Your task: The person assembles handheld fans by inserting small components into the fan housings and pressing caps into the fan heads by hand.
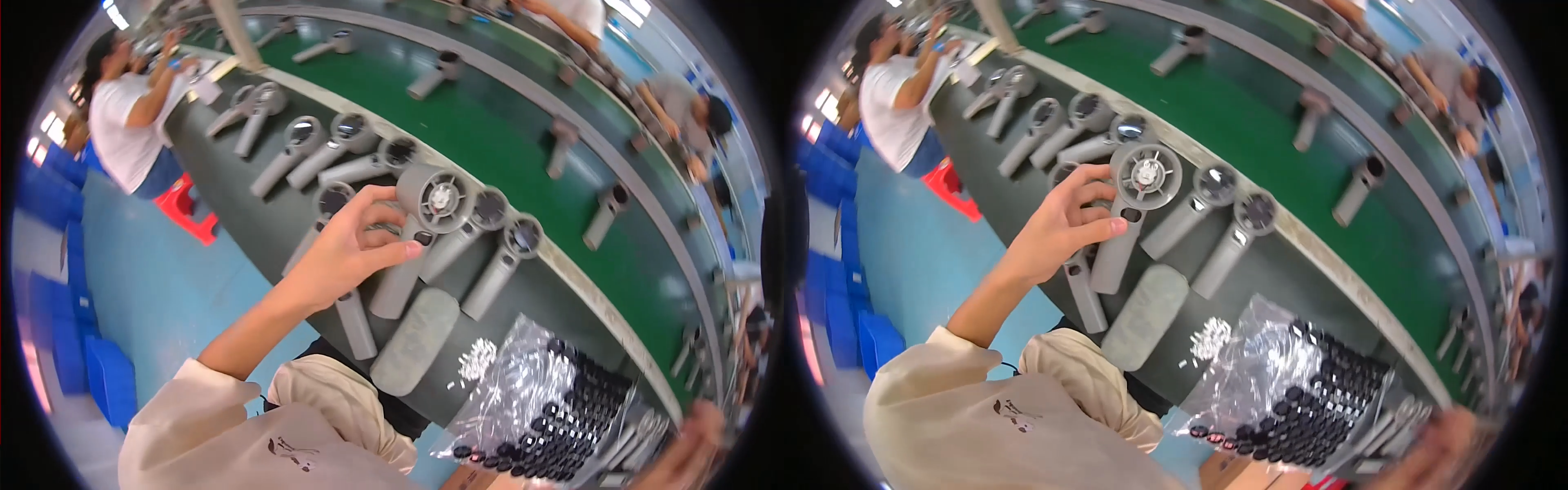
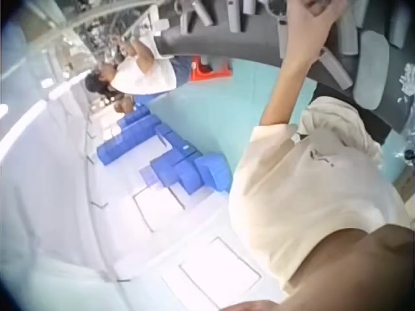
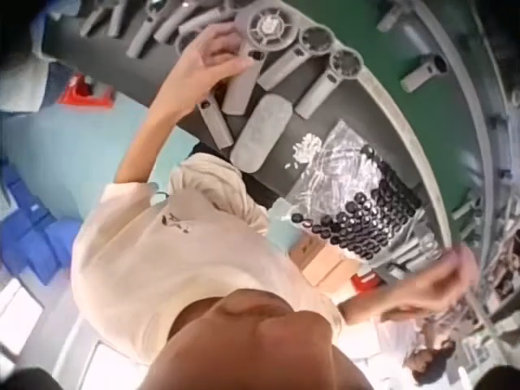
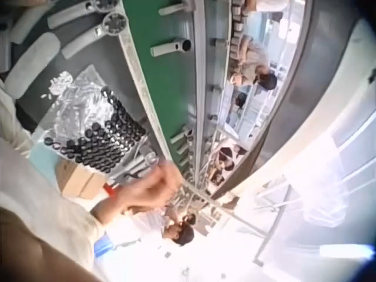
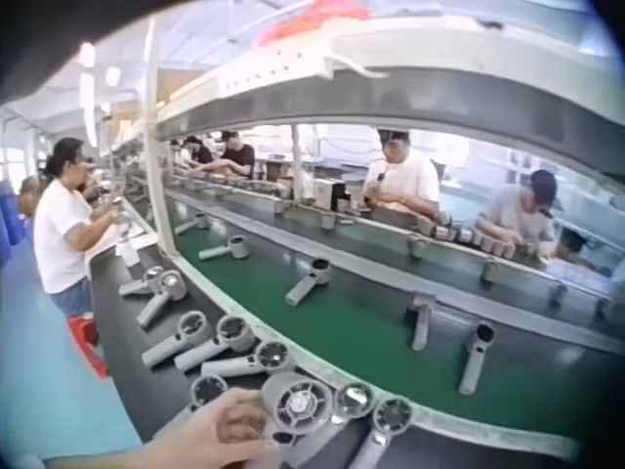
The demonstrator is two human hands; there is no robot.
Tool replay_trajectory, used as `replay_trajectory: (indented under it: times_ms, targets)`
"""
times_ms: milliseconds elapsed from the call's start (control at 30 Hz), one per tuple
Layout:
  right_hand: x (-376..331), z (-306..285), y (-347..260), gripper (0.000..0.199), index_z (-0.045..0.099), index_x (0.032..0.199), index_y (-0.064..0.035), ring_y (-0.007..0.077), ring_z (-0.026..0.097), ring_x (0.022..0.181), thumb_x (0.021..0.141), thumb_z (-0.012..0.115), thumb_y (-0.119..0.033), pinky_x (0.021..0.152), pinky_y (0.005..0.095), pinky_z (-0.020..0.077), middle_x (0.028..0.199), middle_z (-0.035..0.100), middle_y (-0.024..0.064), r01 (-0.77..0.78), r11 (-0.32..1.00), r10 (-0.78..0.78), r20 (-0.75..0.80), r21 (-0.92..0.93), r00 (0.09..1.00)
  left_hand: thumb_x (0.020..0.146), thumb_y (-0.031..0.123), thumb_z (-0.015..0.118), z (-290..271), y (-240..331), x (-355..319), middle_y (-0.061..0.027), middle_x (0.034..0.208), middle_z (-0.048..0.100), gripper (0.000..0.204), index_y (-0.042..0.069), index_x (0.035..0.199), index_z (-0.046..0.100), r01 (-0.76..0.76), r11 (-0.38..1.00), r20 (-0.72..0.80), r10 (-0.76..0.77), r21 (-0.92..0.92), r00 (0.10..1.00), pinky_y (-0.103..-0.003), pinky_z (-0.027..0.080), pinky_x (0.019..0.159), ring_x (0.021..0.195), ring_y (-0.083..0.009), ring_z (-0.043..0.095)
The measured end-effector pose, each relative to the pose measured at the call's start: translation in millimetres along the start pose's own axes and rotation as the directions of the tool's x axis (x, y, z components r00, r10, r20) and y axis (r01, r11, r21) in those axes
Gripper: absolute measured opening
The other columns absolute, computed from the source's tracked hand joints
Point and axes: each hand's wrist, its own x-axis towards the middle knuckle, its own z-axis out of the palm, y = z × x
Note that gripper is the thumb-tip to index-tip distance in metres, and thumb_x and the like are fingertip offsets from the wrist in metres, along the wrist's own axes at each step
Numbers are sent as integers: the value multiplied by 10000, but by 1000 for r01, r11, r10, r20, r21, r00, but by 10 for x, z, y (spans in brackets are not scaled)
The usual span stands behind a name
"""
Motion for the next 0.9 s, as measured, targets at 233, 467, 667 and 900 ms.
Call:
replay_trajectory:
  times_ms: [233, 467, 667, 900]
  targets:
    - [-616, 870, -699, 371, 483, 1124, 48, 96, 520, 663, 836, 620, -143, 558, 213, 426, 879, 572, 88, -824, 340, 297, 780, 453, 551, 752, 56, 731, 848, -156, -65, -58, 1041, 543, 602, 39, 1245, 386, 75, 997, 527, -70, 11, 847, -299, 489, 773, 991, -139, 539]
    - [-561, 1232, -484, 434, 455, 1145, 52, 125, 545, 584, 859, 636, -218, 473, 235, 429, 745, 572, 57, -859, 155, 434, 748, 487, 502, 791, 156, 683, 1137, 17, 594, -141, 955, 598, 529, -31, 1198, 402, -397, 835, 737, -14, 380, 676, -325, 509, 711, 888, -211, 606]
    - [-402, 1490, -59, 442, 416, 1138, 50, 115, 535, 510, 849, 646, -194, 402, 239, 440, 757, 592, 91, -871, 194, 471, 737, 451, 486, 805, 204, 657, 1412, 274, 1385, -149, 925, 647, 524, -80, 1200, 464, -198, 782, 748, -440, 591, 497, -293, 526, 648, 813, -186, 646]
    - [-435, 1746, 19, 504, 369, 1145, 65, 116, 533, 477, 793, 692, -96, 379, 253, 483, 733, 576, 112, -914, 216, 504, 762, 343, 406, 843, 425, 502, 1159, 333, 3076, -175, 705, 644, 497, -50, 842, 649, -505, 43, 490, 182, 862, 853, -336, 539, 474, 455, -254, 610]
